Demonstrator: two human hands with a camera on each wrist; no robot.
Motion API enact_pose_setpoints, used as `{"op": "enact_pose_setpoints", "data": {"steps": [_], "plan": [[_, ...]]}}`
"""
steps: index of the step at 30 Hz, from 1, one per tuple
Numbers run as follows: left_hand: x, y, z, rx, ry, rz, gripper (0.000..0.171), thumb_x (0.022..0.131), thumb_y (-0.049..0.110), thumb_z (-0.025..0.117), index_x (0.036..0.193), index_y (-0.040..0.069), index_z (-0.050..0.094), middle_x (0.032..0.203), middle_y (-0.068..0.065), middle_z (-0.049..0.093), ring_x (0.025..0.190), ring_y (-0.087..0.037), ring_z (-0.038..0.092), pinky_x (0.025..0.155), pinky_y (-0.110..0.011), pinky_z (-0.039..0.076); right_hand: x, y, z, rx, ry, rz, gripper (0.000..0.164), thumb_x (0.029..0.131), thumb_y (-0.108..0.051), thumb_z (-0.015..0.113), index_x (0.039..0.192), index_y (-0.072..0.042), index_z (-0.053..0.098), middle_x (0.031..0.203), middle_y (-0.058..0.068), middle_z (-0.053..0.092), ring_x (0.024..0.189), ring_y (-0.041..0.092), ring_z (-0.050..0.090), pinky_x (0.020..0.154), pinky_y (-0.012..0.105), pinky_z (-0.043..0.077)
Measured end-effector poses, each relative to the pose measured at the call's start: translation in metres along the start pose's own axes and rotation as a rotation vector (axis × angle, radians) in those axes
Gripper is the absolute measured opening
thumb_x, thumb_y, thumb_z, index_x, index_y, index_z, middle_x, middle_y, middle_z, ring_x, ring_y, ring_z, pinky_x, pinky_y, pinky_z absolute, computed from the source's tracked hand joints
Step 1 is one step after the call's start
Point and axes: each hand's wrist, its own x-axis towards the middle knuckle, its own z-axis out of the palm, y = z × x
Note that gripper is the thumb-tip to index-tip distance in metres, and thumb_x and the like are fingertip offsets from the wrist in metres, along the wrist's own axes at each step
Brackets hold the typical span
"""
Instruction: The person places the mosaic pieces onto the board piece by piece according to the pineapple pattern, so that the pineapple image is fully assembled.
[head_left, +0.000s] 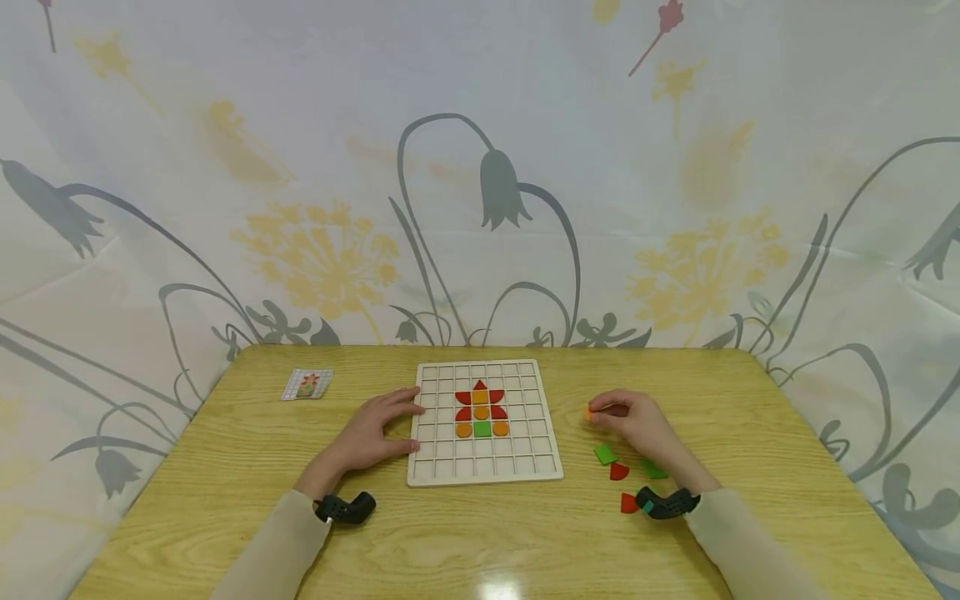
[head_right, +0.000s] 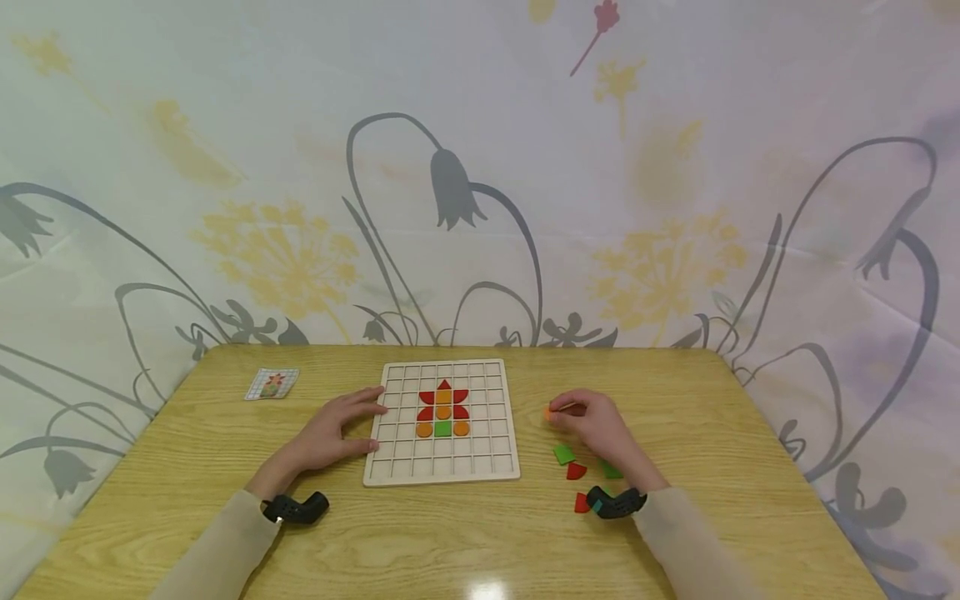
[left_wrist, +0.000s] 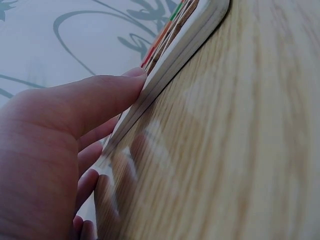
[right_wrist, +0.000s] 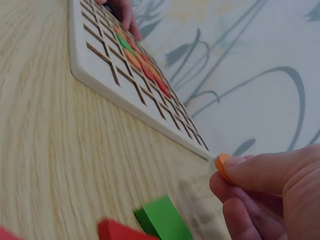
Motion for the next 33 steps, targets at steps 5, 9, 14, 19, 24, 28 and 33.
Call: {"op": "enact_pose_setpoints", "data": {"steps": [5, 9, 14, 19, 24, 28, 33], "plan": [[0.000, -0.001, 0.000, -0.004, -0.001, -0.001, 0.054, 0.087, 0.038, 0.076, 0.133, 0.013, 0.065, 0.155, -0.009, 0.041, 0.142, -0.037, 0.035, 0.112, -0.063, 0.024, 0.003, -0.010, 0.019, -0.022, -0.035, -0.029, 0.020, 0.090, -0.010, 0.074, 0.107, 0.000, 0.073, 0.109, 0.014, 0.067, 0.094, 0.018, 0.068, 0.076, 0.024, 0.056], [0.000, -0.002, 0.001, 0.006, -0.002, -0.004, 0.053, 0.087, 0.037, 0.076, 0.133, 0.013, 0.065, 0.155, -0.009, 0.041, 0.142, -0.036, 0.035, 0.112, -0.063, 0.024, 0.004, -0.018, 0.037, -0.007, -0.075, -0.047, 0.018, 0.090, -0.010, 0.074, 0.107, -0.002, 0.073, 0.110, 0.013, 0.068, 0.094, 0.021, 0.069, 0.076, 0.025, 0.056], [0.000, -0.002, 0.001, 0.007, -0.002, -0.005, 0.053, 0.087, 0.037, 0.076, 0.133, 0.014, 0.065, 0.155, -0.009, 0.041, 0.142, -0.036, 0.035, 0.112, -0.063, 0.023, 0.007, -0.025, 0.061, 0.001, -0.115, -0.087, 0.016, 0.089, -0.011, 0.076, 0.103, -0.005, 0.074, 0.106, 0.010, 0.069, 0.091, 0.020, 0.067, 0.075, 0.026, 0.055], [-0.001, 0.000, 0.001, 0.000, -0.004, -0.003, 0.053, 0.087, 0.037, 0.076, 0.133, 0.013, 0.065, 0.155, -0.009, 0.042, 0.142, -0.037, 0.035, 0.112, -0.063, 0.024, 0.010, -0.033, 0.083, -0.038, -0.150, -0.155, 0.011, 0.089, -0.014, 0.077, 0.099, -0.010, 0.075, 0.101, 0.003, 0.070, 0.086, 0.015, 0.065, 0.074, 0.026, 0.054], [-0.001, 0.000, 0.001, 0.007, -0.004, -0.001, 0.053, 0.087, 0.037, 0.076, 0.133, 0.013, 0.065, 0.155, -0.009, 0.041, 0.142, -0.037, 0.036, 0.112, -0.063, 0.024, 0.015, -0.043, 0.100, -0.075, -0.166, -0.234, 0.008, 0.089, -0.012, 0.077, 0.096, -0.012, 0.075, 0.096, -0.002, 0.069, 0.082, 0.011, 0.064, 0.072, 0.027, 0.054], [-0.001, 0.001, 0.001, 0.011, -0.002, -0.001, 0.053, 0.087, 0.037, 0.076, 0.133, 0.014, 0.065, 0.155, -0.009, 0.042, 0.141, -0.037, 0.036, 0.112, -0.062, 0.024, 0.018, -0.047, 0.111, -0.092, -0.190, -0.280, 0.007, 0.088, -0.011, 0.077, 0.095, -0.013, 0.075, 0.092, -0.005, 0.068, 0.079, 0.010, 0.062, 0.070, 0.026, 0.054], [-0.001, 0.002, 0.000, 0.005, -0.005, -0.005, 0.053, 0.087, 0.037, 0.076, 0.133, 0.013, 0.065, 0.155, -0.009, 0.042, 0.141, -0.037, 0.036, 0.113, -0.062, 0.024, 0.019, -0.050, 0.121, -0.088, -0.214, -0.323, 0.008, 0.088, -0.006, 0.075, 0.094, -0.012, 0.076, 0.091, -0.003, 0.068, 0.078, 0.010, 0.061, 0.069, 0.026, 0.054]]}}
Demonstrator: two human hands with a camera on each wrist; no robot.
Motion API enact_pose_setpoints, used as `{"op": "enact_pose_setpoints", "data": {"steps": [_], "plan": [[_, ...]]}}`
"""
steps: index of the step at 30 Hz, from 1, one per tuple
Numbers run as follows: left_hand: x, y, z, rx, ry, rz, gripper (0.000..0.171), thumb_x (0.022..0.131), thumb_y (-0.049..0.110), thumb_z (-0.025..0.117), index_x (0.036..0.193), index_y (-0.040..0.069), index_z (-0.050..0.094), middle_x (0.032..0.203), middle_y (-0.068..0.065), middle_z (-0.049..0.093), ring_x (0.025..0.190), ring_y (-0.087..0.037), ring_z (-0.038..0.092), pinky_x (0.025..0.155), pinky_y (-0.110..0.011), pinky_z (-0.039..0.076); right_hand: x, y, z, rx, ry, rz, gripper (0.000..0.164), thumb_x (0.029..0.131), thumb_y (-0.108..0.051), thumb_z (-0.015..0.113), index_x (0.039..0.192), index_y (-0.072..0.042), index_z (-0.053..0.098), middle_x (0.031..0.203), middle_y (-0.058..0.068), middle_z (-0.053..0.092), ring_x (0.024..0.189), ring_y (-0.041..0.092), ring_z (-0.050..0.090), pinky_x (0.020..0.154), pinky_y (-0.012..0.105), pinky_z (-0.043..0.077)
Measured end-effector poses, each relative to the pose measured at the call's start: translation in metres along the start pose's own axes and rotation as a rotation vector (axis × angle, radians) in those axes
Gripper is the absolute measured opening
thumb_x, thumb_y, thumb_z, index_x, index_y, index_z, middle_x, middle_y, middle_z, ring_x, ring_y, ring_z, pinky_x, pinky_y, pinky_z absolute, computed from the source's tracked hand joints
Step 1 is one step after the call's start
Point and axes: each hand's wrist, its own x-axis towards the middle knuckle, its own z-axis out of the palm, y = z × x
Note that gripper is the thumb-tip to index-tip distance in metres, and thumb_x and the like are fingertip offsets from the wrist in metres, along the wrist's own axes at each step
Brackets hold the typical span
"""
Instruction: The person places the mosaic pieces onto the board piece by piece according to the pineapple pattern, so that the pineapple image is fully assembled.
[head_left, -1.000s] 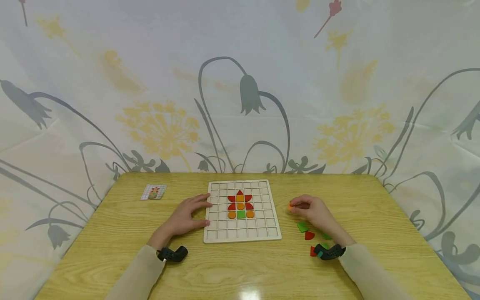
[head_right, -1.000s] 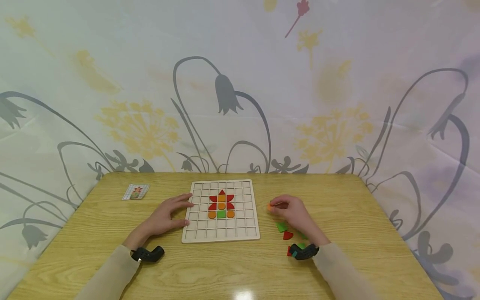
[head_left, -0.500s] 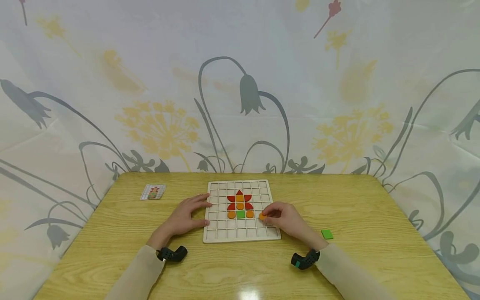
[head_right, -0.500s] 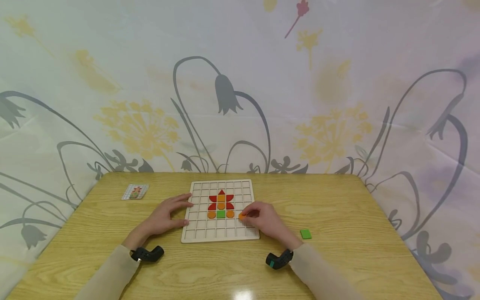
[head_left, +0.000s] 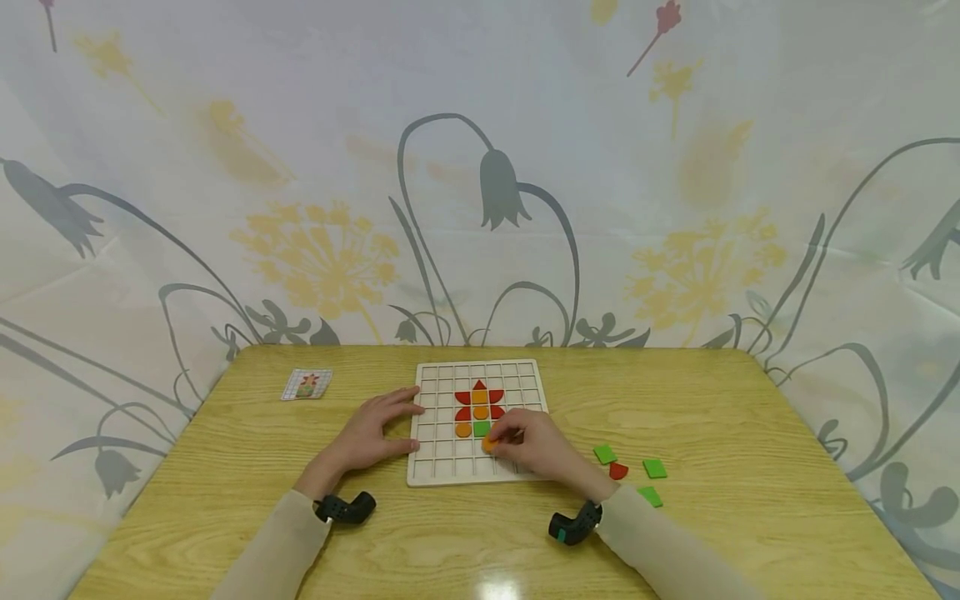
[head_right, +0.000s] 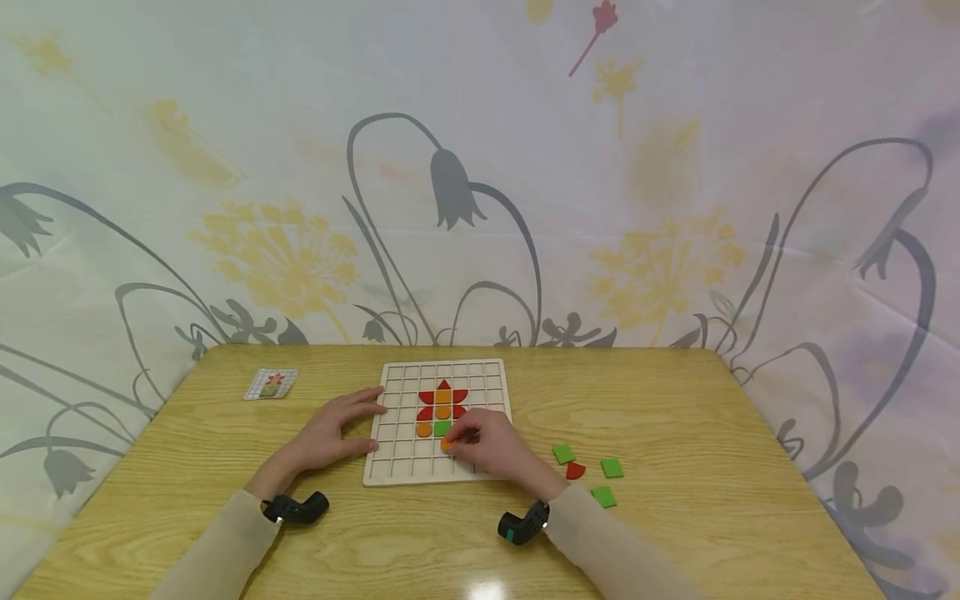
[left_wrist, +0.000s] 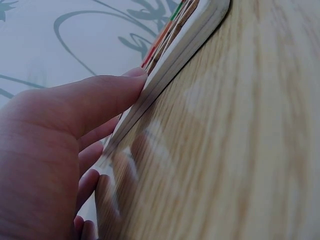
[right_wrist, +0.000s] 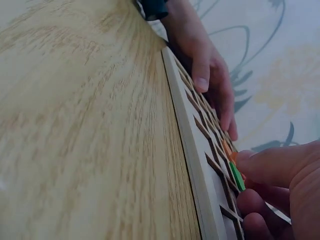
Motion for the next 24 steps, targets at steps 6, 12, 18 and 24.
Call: {"op": "enact_pose_setpoints", "data": {"steps": [6, 12, 18, 24], "plan": [[-0.0002, 0.0007, -0.0003, -0.002, 0.004, -0.003, 0.053, 0.087, 0.036, 0.076, 0.133, 0.012, 0.065, 0.154, -0.010, 0.042, 0.141, -0.037, 0.036, 0.112, -0.063, 0.024, 0.0008, -0.0002, 0.0068, -0.069, -0.022, 0.008, 0.007, 0.088, -0.010, 0.076, 0.093, -0.015, 0.077, 0.092, -0.007, 0.066, 0.075, 0.007, 0.058, 0.067, 0.024, 0.051], [-0.0005, 0.0007, 0.0000, 0.001, 0.002, -0.001, 0.053, 0.087, 0.037, 0.076, 0.133, 0.012, 0.065, 0.155, -0.010, 0.042, 0.142, -0.037, 0.035, 0.112, -0.063, 0.024, 0.0001, -0.0011, 0.0093, -0.114, -0.031, -0.001, 0.006, 0.089, -0.011, 0.076, 0.093, -0.015, 0.076, 0.093, -0.008, 0.062, 0.074, 0.007, 0.054, 0.065, 0.024, 0.049], [-0.0008, 0.0026, -0.0012, -0.007, -0.001, -0.006, 0.053, 0.087, 0.036, 0.076, 0.133, 0.012, 0.065, 0.155, -0.010, 0.041, 0.142, -0.037, 0.034, 0.112, -0.063, 0.024, 0.0009, 0.0015, 0.0092, -0.132, -0.033, 0.005, 0.009, 0.091, -0.010, 0.073, 0.094, -0.018, 0.077, 0.094, -0.010, 0.062, 0.074, 0.007, 0.054, 0.064, 0.024, 0.048], [-0.0005, 0.0017, -0.0003, 0.001, -0.007, -0.011, 0.054, 0.087, 0.037, 0.075, 0.134, 0.012, 0.064, 0.155, -0.010, 0.041, 0.142, -0.037, 0.034, 0.112, -0.063, 0.023, 0.0012, 0.0006, 0.0085, -0.138, -0.030, 0.026, 0.013, 0.093, -0.009, 0.070, 0.095, -0.019, 0.078, 0.095, -0.004, 0.064, 0.074, 0.008, 0.053, 0.064, 0.024, 0.046]]}}
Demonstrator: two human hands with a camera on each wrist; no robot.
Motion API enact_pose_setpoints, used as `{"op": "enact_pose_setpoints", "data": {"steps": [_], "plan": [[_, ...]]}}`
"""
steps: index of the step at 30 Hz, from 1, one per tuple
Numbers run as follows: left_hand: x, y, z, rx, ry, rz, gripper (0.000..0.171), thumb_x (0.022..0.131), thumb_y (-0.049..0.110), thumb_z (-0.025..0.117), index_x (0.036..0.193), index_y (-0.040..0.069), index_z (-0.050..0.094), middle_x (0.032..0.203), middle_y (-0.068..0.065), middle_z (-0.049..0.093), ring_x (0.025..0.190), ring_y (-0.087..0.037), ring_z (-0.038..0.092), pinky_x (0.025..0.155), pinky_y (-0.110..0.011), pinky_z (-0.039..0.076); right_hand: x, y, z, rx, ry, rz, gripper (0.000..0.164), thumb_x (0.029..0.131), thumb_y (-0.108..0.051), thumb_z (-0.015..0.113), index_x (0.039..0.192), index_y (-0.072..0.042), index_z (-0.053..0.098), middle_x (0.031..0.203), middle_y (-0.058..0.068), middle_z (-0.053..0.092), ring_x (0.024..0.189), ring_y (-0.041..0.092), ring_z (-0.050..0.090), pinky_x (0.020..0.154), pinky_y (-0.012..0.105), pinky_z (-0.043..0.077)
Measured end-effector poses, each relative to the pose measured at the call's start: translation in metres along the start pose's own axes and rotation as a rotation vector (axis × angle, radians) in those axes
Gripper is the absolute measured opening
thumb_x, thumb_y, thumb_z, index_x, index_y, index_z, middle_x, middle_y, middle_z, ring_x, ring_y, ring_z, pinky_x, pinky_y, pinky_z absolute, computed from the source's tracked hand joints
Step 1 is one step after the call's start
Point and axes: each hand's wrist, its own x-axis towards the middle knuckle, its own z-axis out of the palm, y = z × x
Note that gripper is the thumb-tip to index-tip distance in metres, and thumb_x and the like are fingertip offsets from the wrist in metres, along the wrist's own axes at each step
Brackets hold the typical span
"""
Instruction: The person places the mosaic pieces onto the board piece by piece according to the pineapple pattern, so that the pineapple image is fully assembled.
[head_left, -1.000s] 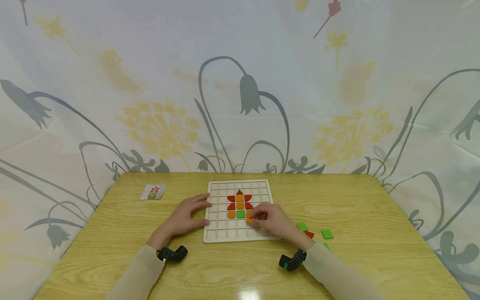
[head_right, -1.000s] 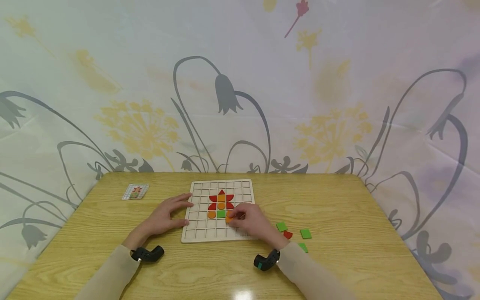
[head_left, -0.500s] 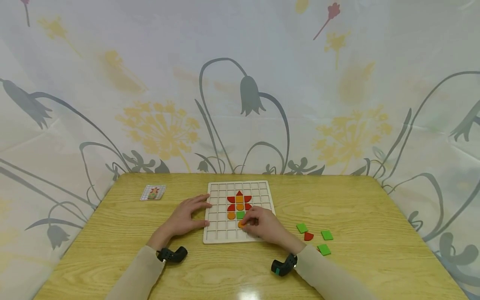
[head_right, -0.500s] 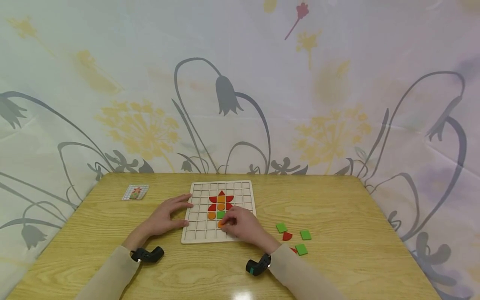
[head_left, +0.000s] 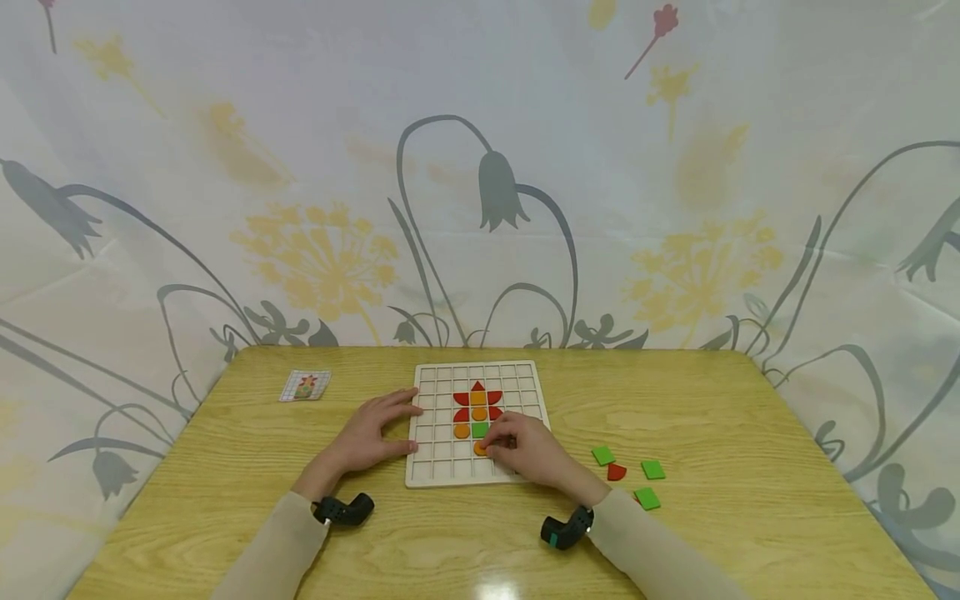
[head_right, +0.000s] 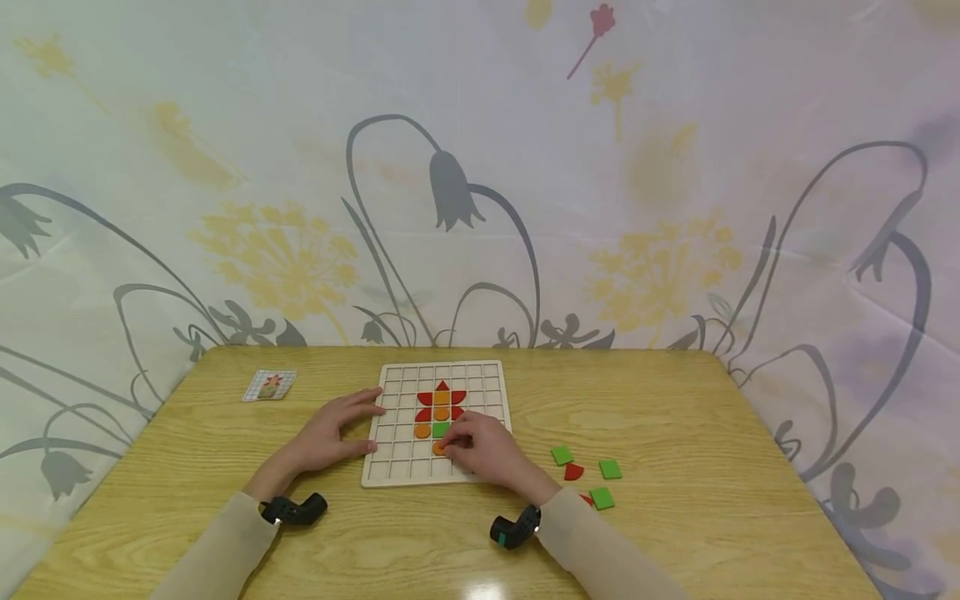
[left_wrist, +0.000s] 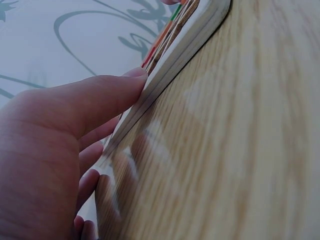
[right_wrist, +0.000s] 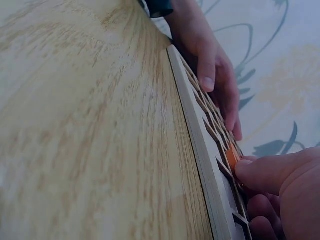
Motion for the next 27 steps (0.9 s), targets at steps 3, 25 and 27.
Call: {"op": "enact_pose_setpoints", "data": {"steps": [3, 25, 27], "plan": [[0.000, -0.001, 0.000, -0.001, 0.000, -0.002, 0.054, 0.087, 0.037, 0.075, 0.134, 0.012, 0.064, 0.155, -0.010, 0.040, 0.142, -0.037, 0.034, 0.112, -0.063, 0.023, 0.000, -0.002, -0.001, -0.007, 0.000, 0.009, 0.013, 0.093, -0.008, 0.070, 0.095, -0.019, 0.078, 0.095, -0.006, 0.064, 0.075, 0.008, 0.053, 0.064, 0.025, 0.046], [0.000, -0.002, 0.001, -0.012, 0.005, 0.005, 0.054, 0.087, 0.036, 0.076, 0.134, 0.012, 0.064, 0.155, -0.010, 0.041, 0.142, -0.037, 0.034, 0.112, -0.064, 0.023, -0.002, -0.001, -0.018, 0.123, 0.008, 0.076, 0.011, 0.093, -0.007, 0.070, 0.098, -0.014, 0.076, 0.097, -0.005, 0.069, 0.083, 0.012, 0.062, 0.073, 0.029, 0.053], [0.000, -0.002, 0.001, -0.012, 0.005, 0.008, 0.054, 0.087, 0.036, 0.076, 0.134, 0.012, 0.064, 0.155, -0.010, 0.041, 0.142, -0.037, 0.034, 0.112, -0.064, 0.023, -0.003, 0.002, -0.023, 0.124, 0.015, 0.078, 0.011, 0.094, -0.007, 0.069, 0.099, -0.014, 0.076, 0.099, -0.003, 0.069, 0.084, 0.012, 0.062, 0.073, 0.029, 0.053]]}}
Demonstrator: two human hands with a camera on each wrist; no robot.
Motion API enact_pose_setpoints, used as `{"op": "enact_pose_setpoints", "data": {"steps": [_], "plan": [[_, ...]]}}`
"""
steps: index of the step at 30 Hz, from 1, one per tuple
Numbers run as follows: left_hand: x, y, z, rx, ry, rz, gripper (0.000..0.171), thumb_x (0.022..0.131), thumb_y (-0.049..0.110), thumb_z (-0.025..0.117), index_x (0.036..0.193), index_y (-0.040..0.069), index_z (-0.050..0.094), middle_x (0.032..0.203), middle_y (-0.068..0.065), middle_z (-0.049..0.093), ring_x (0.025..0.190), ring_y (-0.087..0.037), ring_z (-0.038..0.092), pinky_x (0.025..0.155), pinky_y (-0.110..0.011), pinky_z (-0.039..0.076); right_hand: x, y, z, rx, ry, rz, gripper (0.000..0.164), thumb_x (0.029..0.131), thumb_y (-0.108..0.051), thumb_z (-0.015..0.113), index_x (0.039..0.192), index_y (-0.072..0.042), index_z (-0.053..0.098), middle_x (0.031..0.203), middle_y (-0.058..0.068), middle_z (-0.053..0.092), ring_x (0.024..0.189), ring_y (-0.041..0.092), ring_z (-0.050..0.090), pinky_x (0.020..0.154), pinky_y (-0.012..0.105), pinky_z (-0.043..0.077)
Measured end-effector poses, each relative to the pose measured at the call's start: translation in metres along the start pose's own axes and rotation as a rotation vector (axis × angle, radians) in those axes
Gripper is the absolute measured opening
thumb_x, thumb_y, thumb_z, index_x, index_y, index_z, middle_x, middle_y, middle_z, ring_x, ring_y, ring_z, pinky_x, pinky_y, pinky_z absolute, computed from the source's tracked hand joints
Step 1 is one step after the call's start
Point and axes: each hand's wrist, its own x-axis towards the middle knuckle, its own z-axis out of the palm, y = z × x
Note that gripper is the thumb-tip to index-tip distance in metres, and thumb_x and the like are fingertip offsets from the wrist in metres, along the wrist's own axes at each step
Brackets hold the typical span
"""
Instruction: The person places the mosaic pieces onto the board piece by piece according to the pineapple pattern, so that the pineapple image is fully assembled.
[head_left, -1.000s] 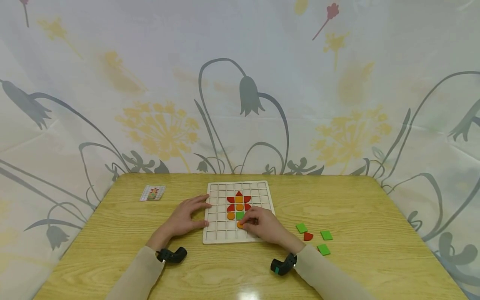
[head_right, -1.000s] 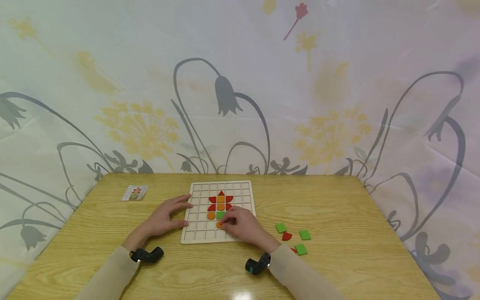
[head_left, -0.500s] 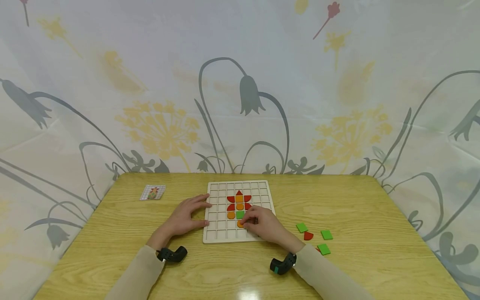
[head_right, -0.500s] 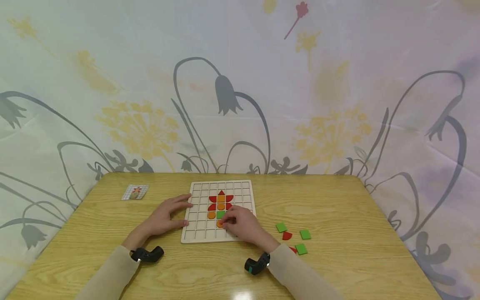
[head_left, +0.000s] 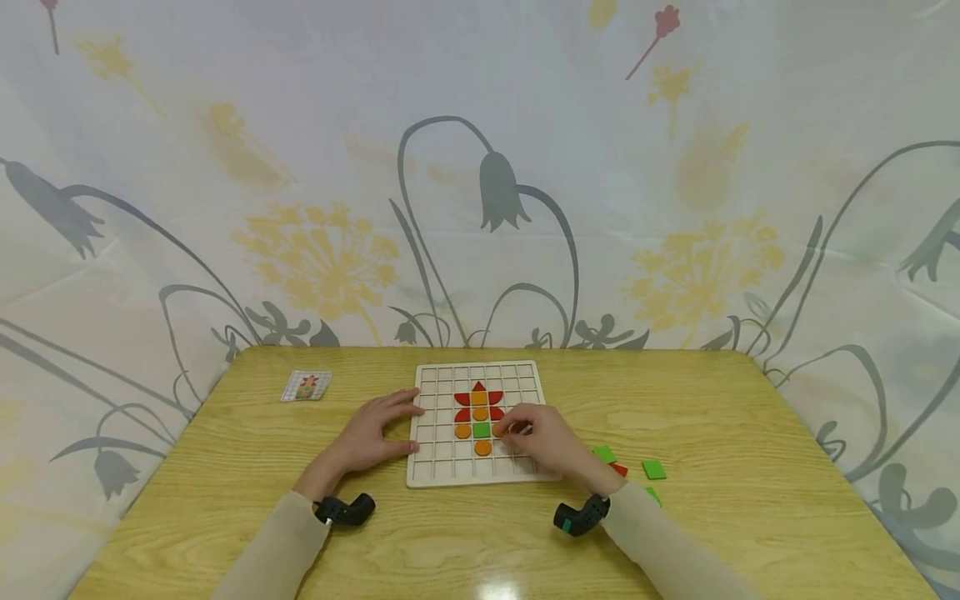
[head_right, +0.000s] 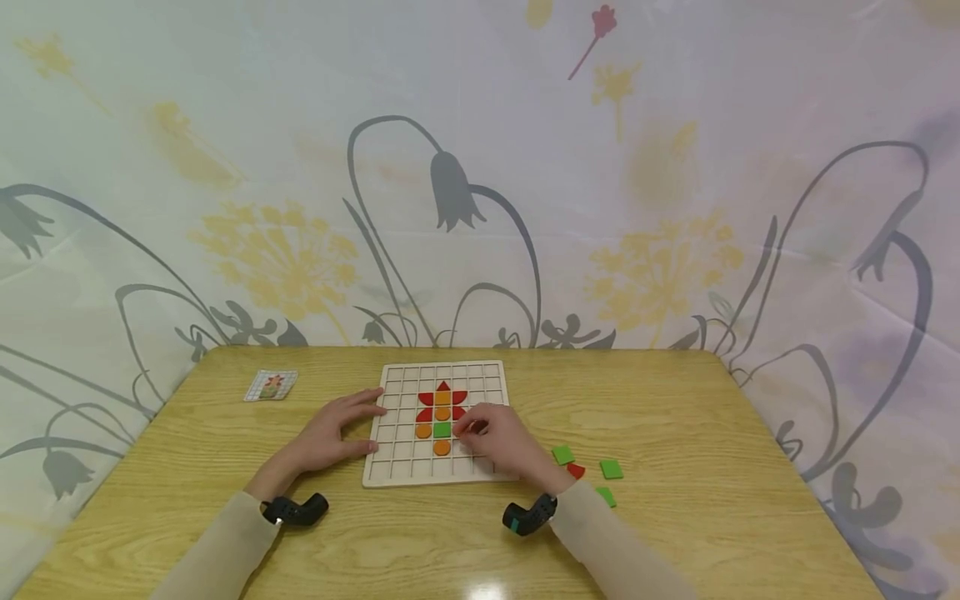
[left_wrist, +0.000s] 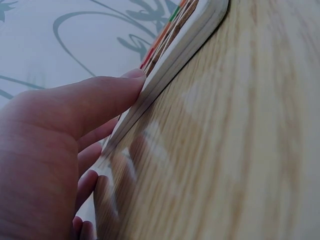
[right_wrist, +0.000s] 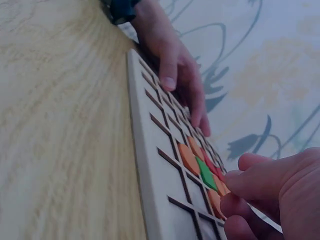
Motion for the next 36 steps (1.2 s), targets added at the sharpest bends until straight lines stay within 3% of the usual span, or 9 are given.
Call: {"op": "enact_pose_setpoints", "data": {"steps": [10, 19, 28, 36], "plan": [[0.000, 0.001, 0.000, 0.002, -0.007, -0.008, 0.053, 0.088, 0.037, 0.075, 0.134, 0.013, 0.064, 0.156, -0.010, 0.040, 0.142, -0.038, 0.035, 0.112, -0.064, 0.022, -0.020, 0.019, -0.042, -0.020, 0.019, 0.071, 0.010, 0.094, -0.009, 0.068, 0.103, -0.009, 0.075, 0.100, 0.002, 0.069, 0.084, 0.018, 0.061, 0.067, 0.029, 0.052], [0.000, 0.001, 0.000, 0.000, 0.000, -0.011, 0.053, 0.087, 0.036, 0.076, 0.133, 0.012, 0.065, 0.155, -0.010, 0.041, 0.142, -0.038, 0.035, 0.112, -0.064, 0.023, -0.050, 0.046, -0.081, -0.083, 0.026, 0.110, 0.013, 0.095, -0.013, 0.070, 0.106, -0.008, 0.074, 0.106, 0.005, 0.070, 0.091, 0.017, 0.065, 0.076, 0.030, 0.055], [-0.001, 0.000, 0.001, 0.003, -0.001, -0.011, 0.052, 0.088, 0.036, 0.076, 0.133, 0.013, 0.065, 0.155, -0.009, 0.041, 0.141, -0.038, 0.035, 0.112, -0.063, 0.024, -0.071, 0.058, -0.102, -0.074, -0.039, 0.112, 0.018, 0.094, -0.015, 0.071, 0.109, -0.007, 0.074, 0.106, 0.006, 0.070, 0.088, 0.012, 0.062, 0.074, 0.027, 0.052], [0.000, 0.001, 0.000, 0.009, -0.004, -0.014, 0.053, 0.088, 0.036, 0.075, 0.134, 0.013, 0.064, 0.155, -0.010, 0.041, 0.141, -0.038, 0.035, 0.112, -0.064, 0.024, -0.077, 0.063, -0.110, 0.004, -0.141, 0.046, 0.021, 0.092, -0.011, 0.073, 0.112, -0.005, 0.073, 0.107, 0.010, 0.068, 0.088, 0.011, 0.062, 0.074, 0.025, 0.052]]}}
